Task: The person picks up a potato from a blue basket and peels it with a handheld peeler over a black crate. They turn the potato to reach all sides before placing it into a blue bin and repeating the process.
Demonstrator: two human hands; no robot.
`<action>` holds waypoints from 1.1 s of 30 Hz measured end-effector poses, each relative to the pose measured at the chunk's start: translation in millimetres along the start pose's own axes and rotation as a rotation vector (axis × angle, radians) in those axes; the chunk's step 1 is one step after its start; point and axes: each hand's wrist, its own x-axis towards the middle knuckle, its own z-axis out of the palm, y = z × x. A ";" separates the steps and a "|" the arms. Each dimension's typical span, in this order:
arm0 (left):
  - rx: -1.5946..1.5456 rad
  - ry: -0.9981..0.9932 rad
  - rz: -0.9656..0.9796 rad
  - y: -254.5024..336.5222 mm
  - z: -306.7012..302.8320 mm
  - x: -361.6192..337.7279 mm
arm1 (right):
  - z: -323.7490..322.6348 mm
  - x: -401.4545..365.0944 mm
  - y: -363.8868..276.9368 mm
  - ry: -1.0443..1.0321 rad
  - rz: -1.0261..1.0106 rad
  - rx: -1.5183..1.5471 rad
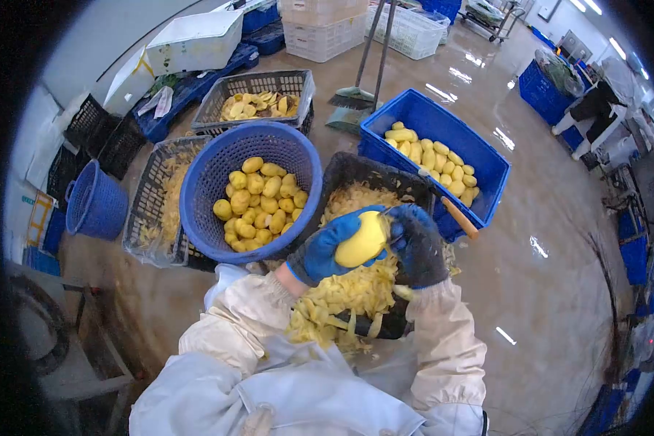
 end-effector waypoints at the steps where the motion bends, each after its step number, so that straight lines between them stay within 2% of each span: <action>1: 0.027 -0.024 -0.035 0.0 2.4 -1.9 | -2.6 1.9 24.3 0.196 0.016 0.043; 2: 0.047 -0.047 -0.061 -0.5 6.2 -3.2 | -13.7 2.7 40.7 0.198 0.020 0.041; 4: 0.043 -0.051 -0.039 3.1 2.9 -4.1 | -34.4 7.8 59.4 0.357 -0.045 -0.263; 6: 0.033 -0.056 -0.009 3.8 2.6 -1.4 | -19.3 4.2 25.1 0.306 -0.015 -0.167; 8: -0.123 0.087 0.004 0.4 3.7 1.8 | 3.2 -5.4 17.6 0.129 0.059 0.205; 9: -0.125 0.090 0.001 -2.7 -1.5 3.2 | 12.5 -10.0 6.6 0.076 -0.101 -0.045; 10: 0.168 0.096 0.085 -7.4 -13.0 5.4 | 13.5 -8.7 0.0 0.073 -0.097 -0.043; 12: 0.756 0.106 0.254 -9.8 -21.2 8.0 | 15.4 -2.9 -7.7 0.233 0.523 1.011; 14: 0.648 0.140 0.245 -8.4 -13.8 6.2 | 14.1 -4.2 -3.1 0.211 0.518 1.005; 16: 0.130 0.178 -0.089 0.3 2.1 -0.6 | 13.3 -9.2 3.3 0.068 0.234 0.461; 17: 0.128 0.183 -0.080 -1.2 -1.5 0.9 | 16.7 -11.5 -3.9 0.058 0.234 0.462; 19: -0.153 0.069 -0.103 -6.9 -16.3 6.7 | 27.8 -16.6 -25.2 -0.041 0.356 0.418; 20: -0.155 0.071 -0.090 -7.2 -22.9 7.4 | 34.9 -20.1 -20.9 -0.053 0.354 0.415; 22: -0.168 0.173 -0.133 -7.4 -31.8 7.2 | 46.8 -26.3 -6.4 -0.138 -0.188 -0.133; 23: -0.072 0.131 -0.125 -0.9 -9.3 0.0 | 45.5 -24.5 -12.4 -0.046 0.210 0.180; 24: -0.074 0.129 -0.125 -0.2 -5.1 -1.8 | 37.2 -16.2 -3.9 -0.046 0.211 0.177; 26: 0.111 0.163 -0.088 -3.5 -1.1 -5.3 | 6.4 3.6 24.9 0.306 0.257 0.394; 27: 0.081 0.136 -0.082 -7.7 1.5 -7.0 | -5.0 6.5 29.8 0.312 0.257 0.397; 29: 0.105 0.150 -0.069 -2.7 -4.9 -3.5 | -21.3 12.1 36.2 0.259 0.401 0.627; 30: 0.113 0.176 -0.038 -2.5 -9.2 -1.8 | -10.3 10.7 17.3 0.252 0.402 0.620; 32: 0.113 0.194 -0.017 -1.0 -9.6 -0.6 | 18.7 -0.8 -14.4 0.104 0.436 0.567; 33: 0.129 0.143 0.006 -2.2 -3.6 -4.2 | 15.6 0.1 -7.5 0.045 0.466 0.484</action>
